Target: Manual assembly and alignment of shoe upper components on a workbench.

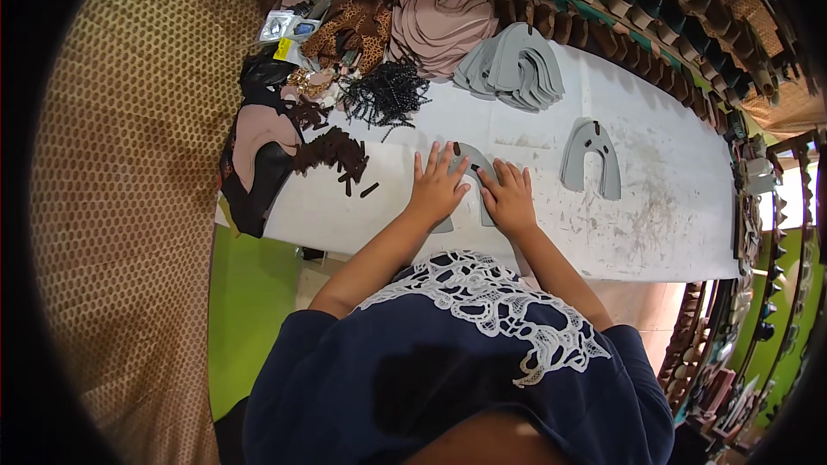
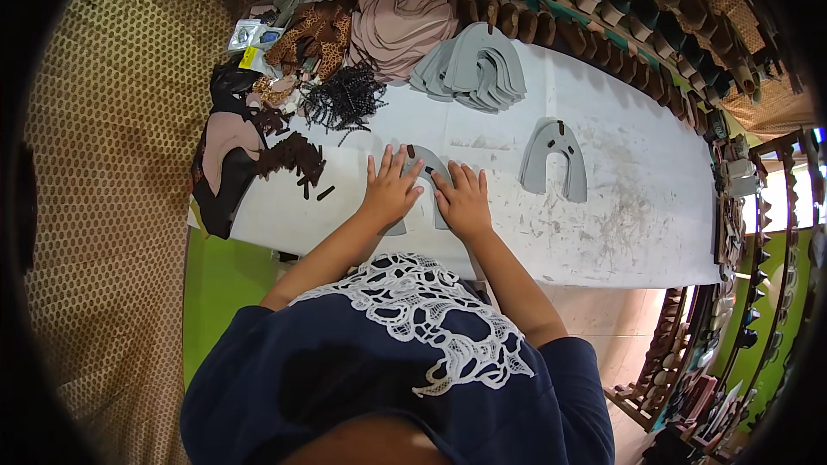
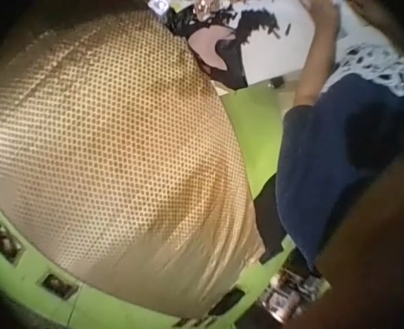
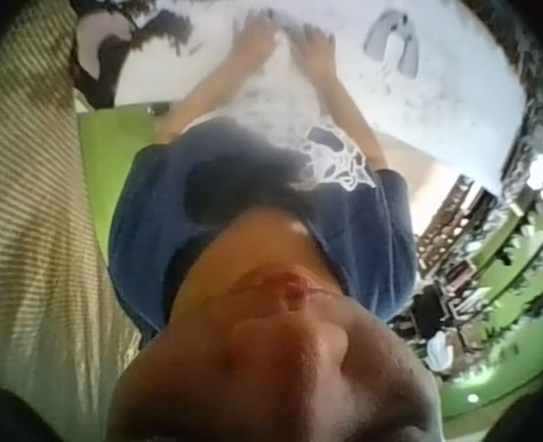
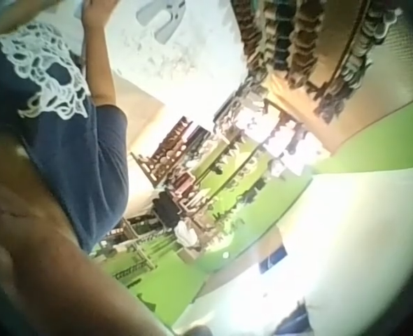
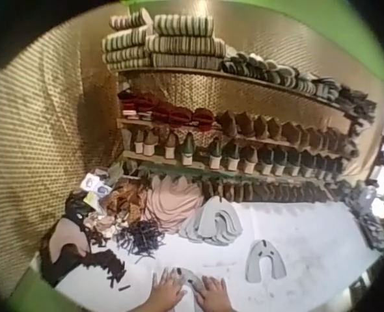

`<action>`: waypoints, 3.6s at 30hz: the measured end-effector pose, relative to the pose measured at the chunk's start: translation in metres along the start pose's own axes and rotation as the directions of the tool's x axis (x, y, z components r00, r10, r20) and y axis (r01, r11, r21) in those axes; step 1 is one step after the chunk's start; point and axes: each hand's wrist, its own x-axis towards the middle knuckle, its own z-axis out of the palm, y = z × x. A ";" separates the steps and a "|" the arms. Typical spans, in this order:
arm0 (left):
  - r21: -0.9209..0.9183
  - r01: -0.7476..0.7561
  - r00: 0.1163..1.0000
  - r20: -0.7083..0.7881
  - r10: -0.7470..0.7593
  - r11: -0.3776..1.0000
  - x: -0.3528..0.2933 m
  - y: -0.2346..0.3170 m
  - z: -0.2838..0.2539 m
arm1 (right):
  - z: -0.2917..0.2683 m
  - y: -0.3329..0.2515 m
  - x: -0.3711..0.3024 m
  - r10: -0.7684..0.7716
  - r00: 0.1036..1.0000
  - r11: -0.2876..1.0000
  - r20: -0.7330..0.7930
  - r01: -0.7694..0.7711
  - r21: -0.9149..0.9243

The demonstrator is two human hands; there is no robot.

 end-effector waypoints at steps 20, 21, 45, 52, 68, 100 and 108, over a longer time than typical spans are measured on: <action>0.056 0.105 0.992 0.067 -0.108 0.993 -0.029 -0.002 -0.008 | 0.008 -0.002 0.007 0.005 0.999 0.999 0.048 -0.003 -0.043; 0.061 0.097 0.993 0.062 -0.101 0.993 -0.030 -0.002 -0.008 | 0.009 -0.003 0.007 0.021 0.999 0.999 0.044 -0.018 -0.051; 0.014 0.491 0.841 -0.270 -0.469 0.871 -0.094 -0.069 -0.074 | 0.017 -0.042 0.025 -0.126 0.991 0.992 -0.045 0.127 0.021; -0.062 0.515 0.815 -0.276 -0.510 0.855 -0.087 -0.060 -0.078 | 0.023 -0.055 0.031 -0.173 0.984 0.974 -0.052 0.179 0.138; -0.082 0.116 0.933 -0.334 -0.137 0.990 -0.053 -0.017 -0.063 | 0.026 -0.054 0.043 -0.068 0.991 0.916 0.118 0.016 0.401; -0.097 0.380 0.923 0.107 -0.370 0.920 0.019 -0.029 -0.027 | 0.017 -0.014 0.041 0.248 0.968 0.924 -0.050 -0.220 0.313; -0.106 0.357 0.933 0.074 -0.351 0.928 0.014 -0.028 -0.021 | 0.021 -0.009 0.049 0.259 0.965 0.933 0.032 -0.259 0.249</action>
